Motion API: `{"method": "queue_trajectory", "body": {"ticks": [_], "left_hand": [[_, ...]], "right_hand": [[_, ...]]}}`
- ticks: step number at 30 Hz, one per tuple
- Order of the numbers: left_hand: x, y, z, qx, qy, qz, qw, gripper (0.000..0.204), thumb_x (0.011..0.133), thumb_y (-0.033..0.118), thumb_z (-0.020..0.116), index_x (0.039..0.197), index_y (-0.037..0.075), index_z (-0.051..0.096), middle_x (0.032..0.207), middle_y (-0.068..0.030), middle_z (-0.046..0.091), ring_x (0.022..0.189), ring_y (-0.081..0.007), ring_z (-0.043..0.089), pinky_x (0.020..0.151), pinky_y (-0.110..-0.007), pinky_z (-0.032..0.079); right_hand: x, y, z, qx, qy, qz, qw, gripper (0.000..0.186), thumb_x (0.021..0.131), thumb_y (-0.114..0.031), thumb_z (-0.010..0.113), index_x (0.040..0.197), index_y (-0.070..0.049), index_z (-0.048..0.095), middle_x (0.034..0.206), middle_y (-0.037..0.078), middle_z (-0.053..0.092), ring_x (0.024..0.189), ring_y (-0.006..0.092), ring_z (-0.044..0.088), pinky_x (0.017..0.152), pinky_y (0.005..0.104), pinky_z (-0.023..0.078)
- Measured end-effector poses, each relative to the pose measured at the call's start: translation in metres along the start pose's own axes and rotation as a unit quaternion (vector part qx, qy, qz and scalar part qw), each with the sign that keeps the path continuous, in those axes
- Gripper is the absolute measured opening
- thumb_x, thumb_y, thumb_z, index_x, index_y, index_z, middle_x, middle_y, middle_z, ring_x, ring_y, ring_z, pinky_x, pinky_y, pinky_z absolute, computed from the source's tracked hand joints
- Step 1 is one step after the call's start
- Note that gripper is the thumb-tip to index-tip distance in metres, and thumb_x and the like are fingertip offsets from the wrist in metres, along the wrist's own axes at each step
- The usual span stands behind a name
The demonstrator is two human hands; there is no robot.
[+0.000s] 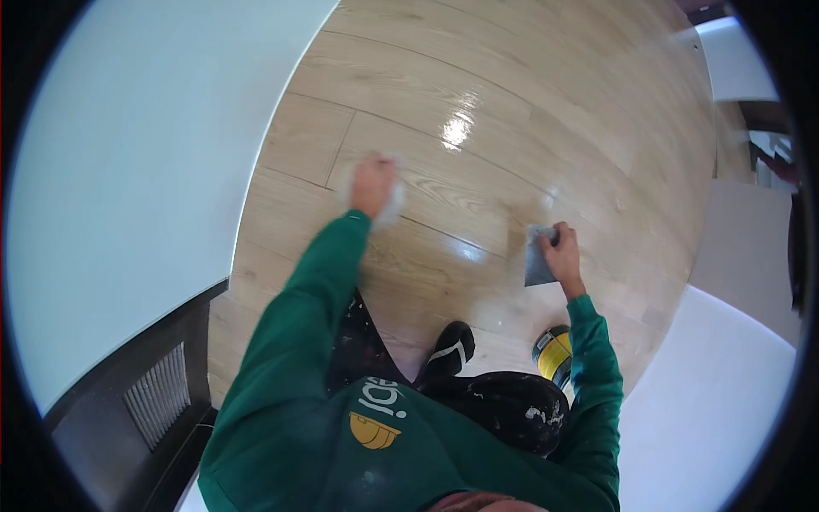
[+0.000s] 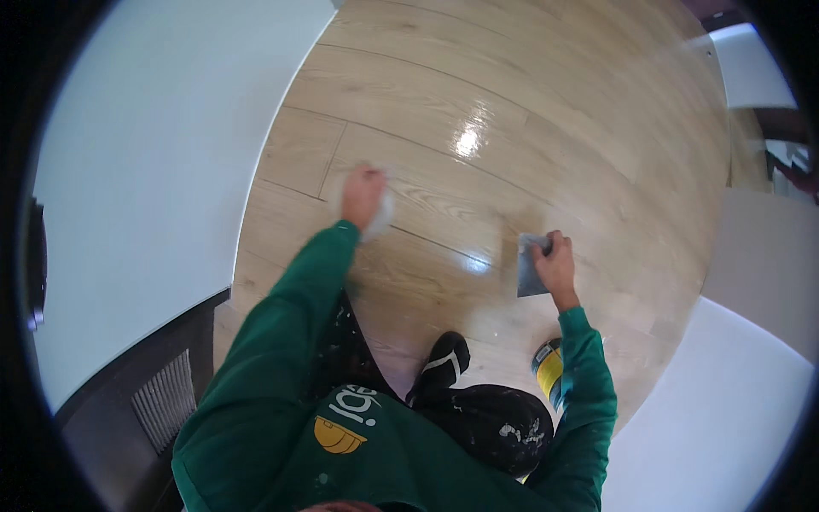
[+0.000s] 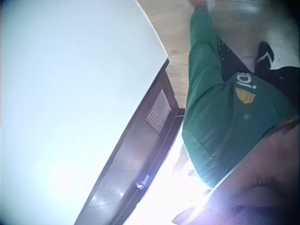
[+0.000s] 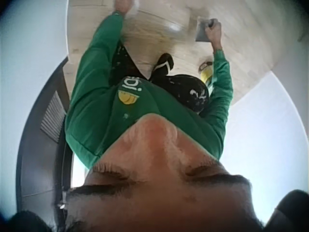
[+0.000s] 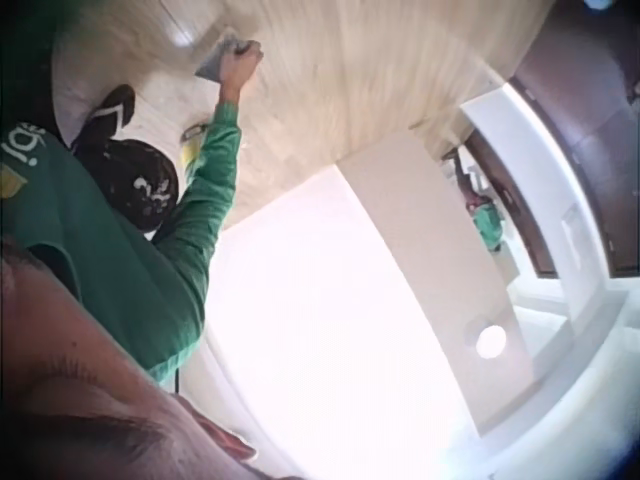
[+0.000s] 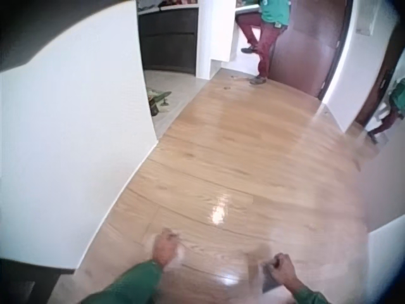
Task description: The person applies a liquid sealant from a can to floor tiles using a cloth and a scraper, wiping the surface and cleaning the edges near a white wall.
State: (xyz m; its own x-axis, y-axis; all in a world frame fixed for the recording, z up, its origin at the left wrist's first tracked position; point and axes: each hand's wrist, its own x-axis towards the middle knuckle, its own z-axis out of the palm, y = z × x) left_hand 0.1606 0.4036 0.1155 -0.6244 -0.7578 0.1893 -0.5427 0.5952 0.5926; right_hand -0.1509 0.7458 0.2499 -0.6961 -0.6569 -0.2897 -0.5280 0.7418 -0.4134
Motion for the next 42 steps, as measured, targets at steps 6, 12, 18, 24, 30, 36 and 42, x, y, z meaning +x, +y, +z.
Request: {"method": "queue_trajectory", "body": {"ticks": [6,12,18,24,30,36,42], "left_hand": [[-0.042,-0.092,-0.093,0.179,0.128,-0.083,0.972,0.025,0.099,0.022,0.069,0.122,0.015,0.075,0.117,-0.0126,0.065,0.108,-0.0348,0.061,0.092,-0.048,0.050],[-0.048,-0.093,-0.091,0.205,0.127,-0.097,0.966,0.029,0.097,0.024,0.071,0.124,0.019,0.075,0.114,-0.0092,0.065,0.107,-0.0325,0.062,0.092,-0.047,0.051],[-0.047,-0.090,-0.093,0.194,0.138,-0.084,0.968,0.028,0.096,0.022,0.072,0.123,0.017,0.076,0.114,-0.0085,0.065,0.107,-0.0317,0.062,0.092,-0.046,0.051],[-0.043,-0.088,-0.095,0.172,0.140,-0.093,0.971,0.029,0.095,0.021,0.072,0.123,0.017,0.076,0.114,-0.0076,0.065,0.107,-0.0304,0.063,0.092,-0.046,0.051],[-0.045,-0.094,-0.093,0.183,0.144,-0.088,0.968,0.032,0.093,0.020,0.073,0.125,0.018,0.075,0.115,-0.0068,0.065,0.108,-0.0291,0.063,0.092,-0.045,0.051],[-0.046,-0.094,-0.094,0.179,0.138,-0.094,0.970,0.033,0.095,0.022,0.072,0.128,0.018,0.073,0.116,-0.0068,0.065,0.108,-0.0298,0.063,0.093,-0.045,0.051],[-0.044,-0.090,-0.091,0.129,0.165,-0.124,0.970,0.028,0.097,0.025,0.071,0.123,0.014,0.073,0.118,-0.0122,0.067,0.109,-0.0350,0.064,0.096,-0.048,0.052]], "right_hand": [[0.063,-0.074,0.066,-0.148,-0.033,-0.164,0.975,0.048,0.086,-0.048,0.081,0.113,-0.011,0.070,0.111,0.018,0.066,0.106,0.0401,0.065,0.089,0.0517,0.052],[0.056,-0.150,0.107,-0.221,-0.035,-0.271,0.936,0.044,0.085,-0.051,0.080,0.108,-0.014,0.071,0.109,0.014,0.064,0.108,0.0335,0.061,0.089,0.0500,0.044],[0.046,-0.158,0.106,-0.251,-0.020,-0.256,0.933,0.041,0.083,-0.047,0.080,0.103,-0.013,0.071,0.106,0.012,0.062,0.106,0.0330,0.059,0.088,0.0502,0.042],[0.047,-0.163,0.114,-0.250,-0.002,-0.239,0.938,0.041,0.081,-0.047,0.081,0.101,-0.013,0.071,0.106,0.013,0.062,0.106,0.0334,0.059,0.087,0.0497,0.042],[0.056,-0.190,0.133,-0.248,0.000,-0.260,0.933,0.039,0.083,-0.047,0.080,0.103,-0.014,0.072,0.107,0.013,0.063,0.109,0.0335,0.059,0.089,0.0493,0.043],[0.073,-0.255,0.160,-0.231,-0.022,-0.316,0.920,0.039,0.086,-0.046,0.079,0.108,-0.014,0.073,0.111,0.014,0.062,0.111,0.0328,0.059,0.089,0.0493,0.044],[0.055,-0.243,0.152,-0.268,-0.101,-0.418,0.862,0.043,0.085,-0.045,0.080,0.110,-0.012,0.071,0.113,0.015,0.062,0.112,0.0345,0.059,0.093,0.0500,0.045]]}}
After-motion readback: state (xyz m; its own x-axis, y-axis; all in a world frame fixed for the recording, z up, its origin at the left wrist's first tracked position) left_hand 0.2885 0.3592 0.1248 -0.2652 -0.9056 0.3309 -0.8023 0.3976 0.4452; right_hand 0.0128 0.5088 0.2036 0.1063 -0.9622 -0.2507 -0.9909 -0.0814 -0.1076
